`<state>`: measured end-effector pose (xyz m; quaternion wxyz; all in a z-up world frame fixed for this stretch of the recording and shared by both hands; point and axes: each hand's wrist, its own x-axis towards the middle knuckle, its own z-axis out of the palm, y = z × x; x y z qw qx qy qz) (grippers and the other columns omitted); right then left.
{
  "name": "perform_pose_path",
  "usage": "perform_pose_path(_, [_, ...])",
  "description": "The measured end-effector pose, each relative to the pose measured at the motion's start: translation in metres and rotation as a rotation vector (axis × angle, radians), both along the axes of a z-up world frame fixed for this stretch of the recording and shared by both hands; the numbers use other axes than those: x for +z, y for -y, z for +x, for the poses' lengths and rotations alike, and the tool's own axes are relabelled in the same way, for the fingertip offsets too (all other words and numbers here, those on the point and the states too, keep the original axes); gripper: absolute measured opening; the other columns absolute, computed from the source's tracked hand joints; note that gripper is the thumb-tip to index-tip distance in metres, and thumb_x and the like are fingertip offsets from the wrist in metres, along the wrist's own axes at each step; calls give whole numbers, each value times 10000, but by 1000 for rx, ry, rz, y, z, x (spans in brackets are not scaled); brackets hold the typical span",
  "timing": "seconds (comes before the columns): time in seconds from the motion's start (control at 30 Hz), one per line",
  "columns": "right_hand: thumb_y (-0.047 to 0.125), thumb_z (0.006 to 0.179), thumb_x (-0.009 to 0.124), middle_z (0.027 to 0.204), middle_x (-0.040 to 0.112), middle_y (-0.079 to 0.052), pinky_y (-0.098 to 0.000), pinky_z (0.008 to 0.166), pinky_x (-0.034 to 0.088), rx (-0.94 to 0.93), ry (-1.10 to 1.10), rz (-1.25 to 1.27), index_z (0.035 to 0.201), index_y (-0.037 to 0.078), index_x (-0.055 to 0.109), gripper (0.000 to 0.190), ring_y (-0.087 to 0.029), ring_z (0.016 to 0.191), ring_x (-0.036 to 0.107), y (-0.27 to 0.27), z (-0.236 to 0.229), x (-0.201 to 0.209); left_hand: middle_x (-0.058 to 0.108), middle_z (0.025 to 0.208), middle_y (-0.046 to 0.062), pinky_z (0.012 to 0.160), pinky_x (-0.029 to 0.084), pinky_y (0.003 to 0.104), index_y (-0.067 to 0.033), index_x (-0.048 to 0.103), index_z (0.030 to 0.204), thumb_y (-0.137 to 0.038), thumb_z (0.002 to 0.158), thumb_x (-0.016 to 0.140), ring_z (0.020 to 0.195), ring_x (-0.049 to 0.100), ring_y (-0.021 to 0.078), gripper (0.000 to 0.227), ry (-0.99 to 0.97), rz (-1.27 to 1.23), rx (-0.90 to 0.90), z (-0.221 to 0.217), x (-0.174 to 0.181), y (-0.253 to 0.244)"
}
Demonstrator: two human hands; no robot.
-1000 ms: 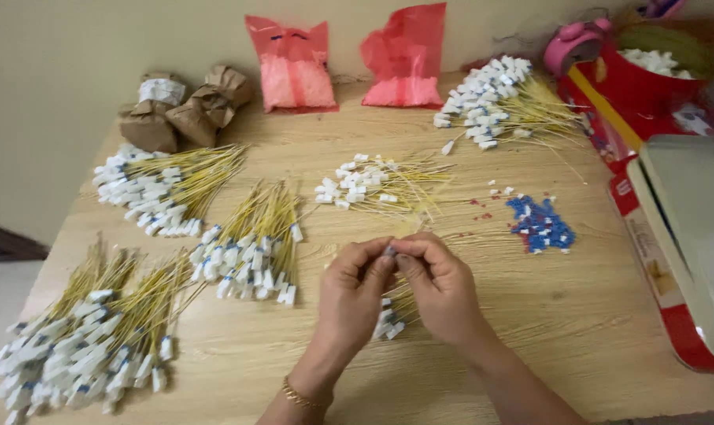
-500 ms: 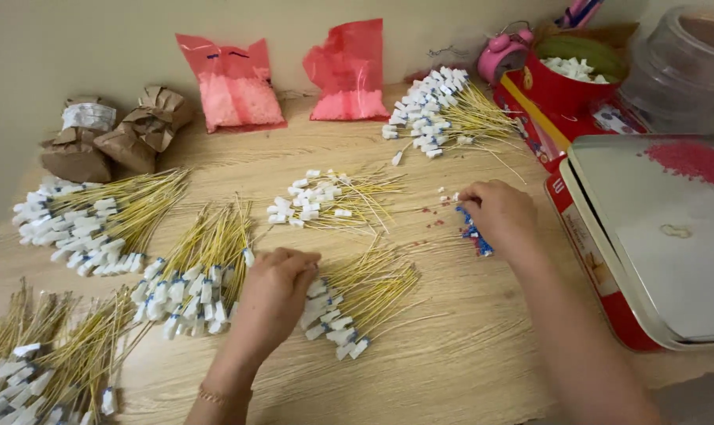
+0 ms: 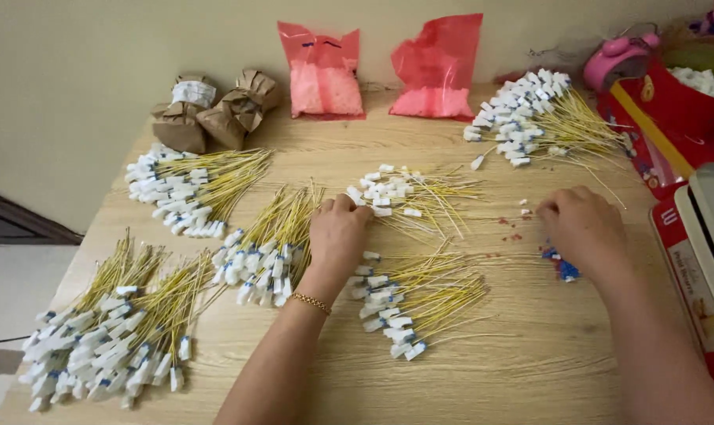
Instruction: Assembling small cable components by attaching color-coded sleeves to wires with pre-fitted connectors.
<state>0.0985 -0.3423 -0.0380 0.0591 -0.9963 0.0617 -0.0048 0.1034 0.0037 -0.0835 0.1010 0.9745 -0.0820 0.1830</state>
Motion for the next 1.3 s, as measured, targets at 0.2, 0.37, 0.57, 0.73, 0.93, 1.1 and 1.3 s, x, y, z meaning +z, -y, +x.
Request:
perform_pose_path(0.2, [213,1080,565,1050,718,-177,-466,784,538,-114,69,285,1146,-5,678,254,-337,907,689,-6,-11,15,704,979,70,814,510,357,-212,828,983,-282,927,683,838,640,217,171,-77,23,0,-6,10,4])
perform_pose_path(0.37, [195,1045,598,1038,746,-144,-438,742,545,-76,174,311,1198,43,688,234,-310,862,705,4,-11,-9,719,981,76,765,515,380,-121,780,983,-255,838,745,838,651,244,201,138,-42,-63,-6,7,10])
perform_pose_path(0.57, [137,1075,566,997,711,-151,-364,685,568,-74,164,877,1261,63,687,234,-215,831,682,-38,-45,16,686,970,42,803,500,420,-232,792,959,-341,817,746,925,657,253,186,38,137,-71,22,-18,16])
perform_pose_path(0.73, [39,968,683,910,746,-138,-312,768,608,98,211,1280,1151,-8,685,189,-170,818,696,-70,-61,15,697,859,-25,741,502,362,-317,756,911,-319,841,699,859,691,209,91,173,163,-60,21,-19,12])
perform_pose_path(0.93, [14,931,690,961,753,-158,-338,805,627,177,140,1505,1147,-52,675,226,-196,857,718,-110,-77,21,775,854,47,727,556,360,-209,772,1065,-363,807,799,851,751,224,302,-395,-741,-115,-41,60,11])
perform_pose_path(1.1, [65,945,712,877,772,-159,-318,734,635,245,110,1456,1097,-36,735,184,-180,785,715,-131,-73,13,737,928,125,619,586,230,30,721,1227,-117,875,781,769,715,167,386,-672,-1573,-36,-80,51,30])
perform_pose_path(1.3, [66,994,660,889,733,-138,-305,764,583,225,28,1316,1098,-13,713,141,-188,844,680,-127,-53,-1,760,892,101,772,594,460,-141,784,1120,-304,918,703,876,764,318,272,-303,-574,-12,-63,59,25])
